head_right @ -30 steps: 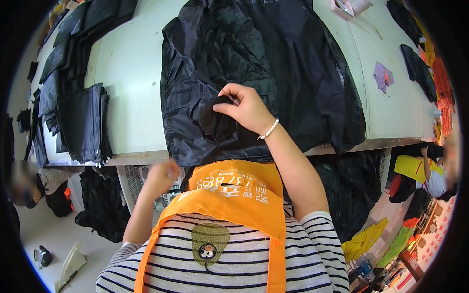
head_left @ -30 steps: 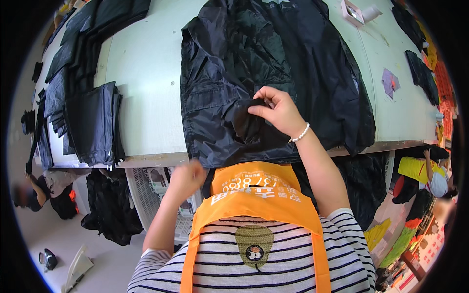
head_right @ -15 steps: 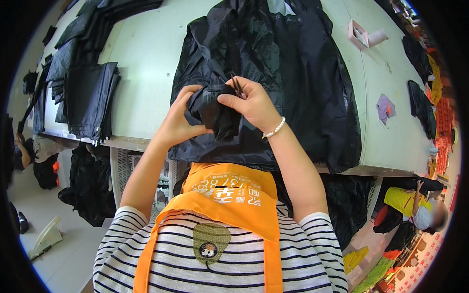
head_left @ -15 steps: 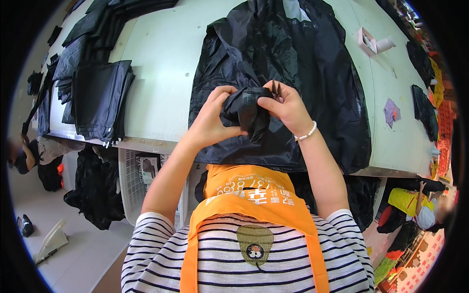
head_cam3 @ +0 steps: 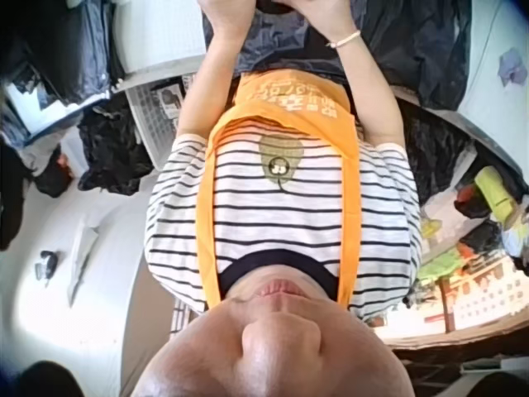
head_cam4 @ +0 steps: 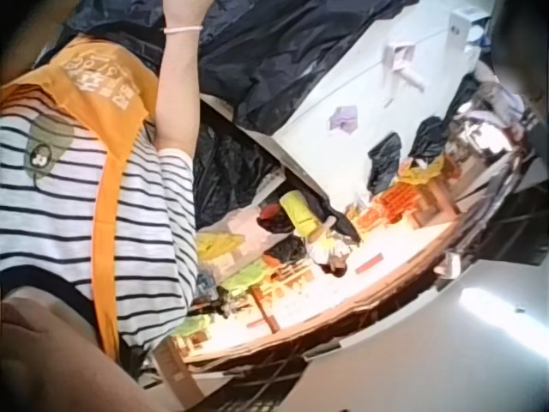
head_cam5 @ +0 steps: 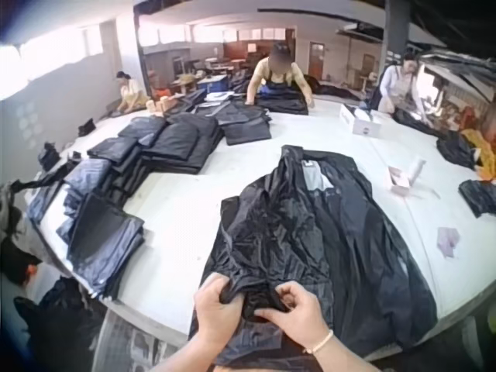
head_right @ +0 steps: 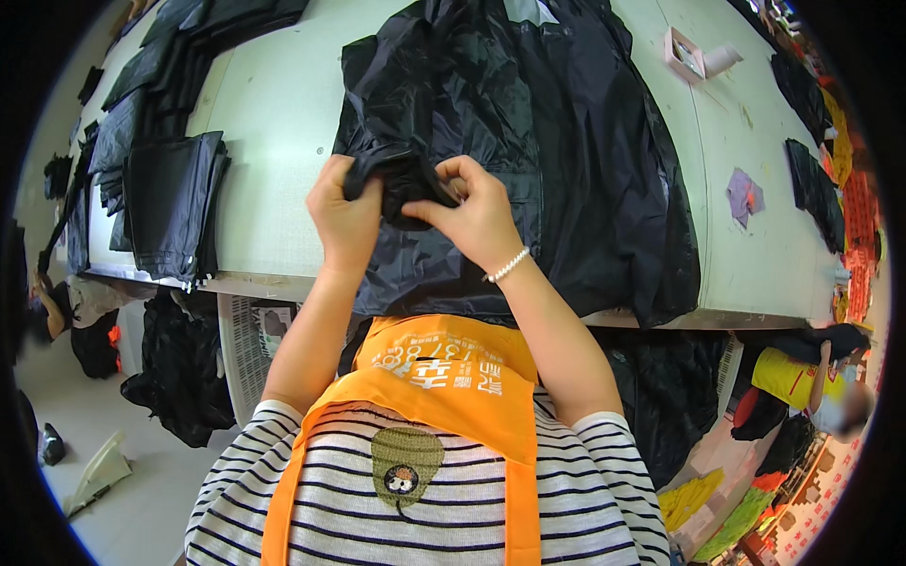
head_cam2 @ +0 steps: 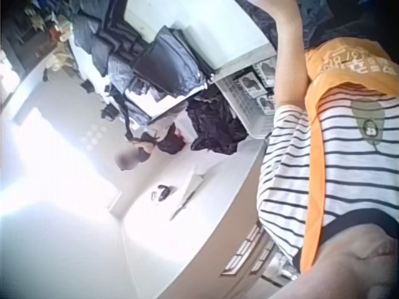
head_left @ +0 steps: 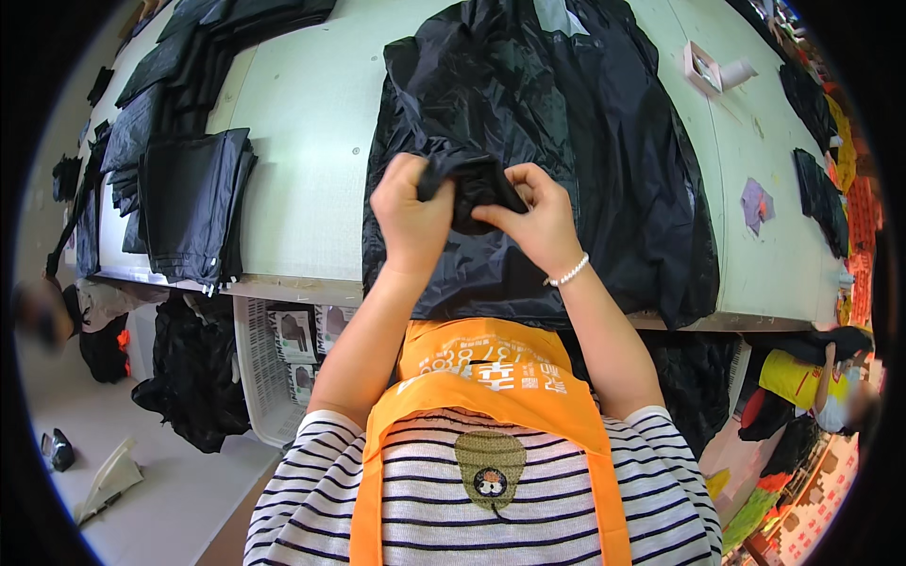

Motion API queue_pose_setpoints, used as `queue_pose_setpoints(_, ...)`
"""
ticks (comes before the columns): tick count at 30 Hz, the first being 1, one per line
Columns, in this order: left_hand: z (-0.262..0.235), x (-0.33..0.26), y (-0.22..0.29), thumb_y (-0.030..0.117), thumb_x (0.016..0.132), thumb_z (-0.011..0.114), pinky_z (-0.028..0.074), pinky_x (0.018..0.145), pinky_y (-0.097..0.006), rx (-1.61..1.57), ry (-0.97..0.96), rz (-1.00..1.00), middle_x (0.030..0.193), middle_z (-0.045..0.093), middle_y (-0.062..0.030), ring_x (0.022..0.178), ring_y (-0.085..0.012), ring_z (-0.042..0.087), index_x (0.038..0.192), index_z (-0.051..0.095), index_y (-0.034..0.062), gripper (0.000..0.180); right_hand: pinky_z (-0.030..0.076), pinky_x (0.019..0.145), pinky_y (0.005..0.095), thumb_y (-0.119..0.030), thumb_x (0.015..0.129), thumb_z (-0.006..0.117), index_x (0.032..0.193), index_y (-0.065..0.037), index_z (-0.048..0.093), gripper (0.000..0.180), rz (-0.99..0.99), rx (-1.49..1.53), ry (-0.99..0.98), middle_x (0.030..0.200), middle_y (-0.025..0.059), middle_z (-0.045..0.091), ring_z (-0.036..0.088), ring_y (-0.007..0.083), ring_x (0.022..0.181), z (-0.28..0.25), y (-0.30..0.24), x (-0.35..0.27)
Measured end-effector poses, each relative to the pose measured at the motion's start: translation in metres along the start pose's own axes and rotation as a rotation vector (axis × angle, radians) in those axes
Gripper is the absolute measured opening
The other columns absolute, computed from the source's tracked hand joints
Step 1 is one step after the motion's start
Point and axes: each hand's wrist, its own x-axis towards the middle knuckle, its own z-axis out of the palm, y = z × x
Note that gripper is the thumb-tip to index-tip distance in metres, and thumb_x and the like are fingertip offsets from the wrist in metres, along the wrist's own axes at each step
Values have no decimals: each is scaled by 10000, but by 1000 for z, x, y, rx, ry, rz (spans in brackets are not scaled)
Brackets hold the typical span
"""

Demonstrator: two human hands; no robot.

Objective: The person folds a black jacket on a table. They smooth the fabric, fold the sleeves inward, fold the jacket in half, and then fold it again into a compact rectangle. The folded jacket is placed into a white plastic basket.

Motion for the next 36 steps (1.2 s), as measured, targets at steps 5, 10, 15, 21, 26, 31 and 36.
queue_pose_setpoints(5, 2, -14, 25, -6, 673, 700, 420, 647, -313, -168, -199, -126, 760, 532, -95, 714, -258, 518, 763, 545, -18, 179, 336, 525, 210, 52, 651, 690, 683, -31, 467, 240, -129, -85, 208, 606, -10, 407, 361, 49, 573, 9, 14, 5)
queue_pose_setpoints(10, 3, -50, 33, 148, 722, 792, 339, 470, -259, -119, -343, -304, 558, 459, 0, 527, -72, 377, 649, 544, -11, 303, 278, 481, 233, 85, 673, 576, 639, -27, 384, 224, -347, -97, 555, 572, 0, 355, 298, 60, 558, -7, 32, 34)
queue_pose_setpoints(15, 4, -18, 13, 256, 743, 749, 379, 462, -400, 310, -205, 3, 536, 486, -178, 465, -361, 466, 547, 505, 15, 396, 279, 479, 265, 51, 700, 589, 637, -26, 383, 229, -182, -21, 529, 556, 0, 307, 287, 60, 574, 14, 40, 20)
queue_pose_setpoints(21, -4, 16, -26, 153, 737, 746, 369, 475, -313, 222, 44, -109, 545, 496, -158, 475, -274, 326, 653, 518, -11, 294, 263, 454, 266, -13, 756, 660, 632, -25, 377, 310, -231, -77, 192, 551, 65, 279, 285, 64, 530, 39, -32, -29)
queue_pose_setpoints(26, -2, -47, 50, 93, 673, 779, 432, 606, -256, -197, -559, -214, 646, 579, -79, 646, -75, 484, 764, 596, -1, 225, 396, 550, 235, 36, 781, 529, 644, -29, 482, 159, 450, 979, 557, 585, 2, 498, 481, 61, 593, -13, 2, 29)
queue_pose_setpoints(31, 7, -16, -35, -57, 724, 607, 440, 561, -237, -447, -207, -725, 725, 626, -40, 638, -94, 524, 777, 634, -12, 75, 330, 507, 250, 68, 659, 626, 659, -21, 400, 243, -88, -59, 277, 573, 48, 400, 356, 79, 558, 11, 14, -21)
queue_pose_setpoints(36, 6, -32, -25, -14, 690, 621, 410, 581, -252, -168, -73, -393, 603, 541, -79, 640, -66, 423, 747, 577, -38, 75, 362, 481, 279, 87, 604, 650, 674, -17, 389, 290, -243, -312, 160, 560, 110, 404, 392, 236, 483, 21, -8, -30)
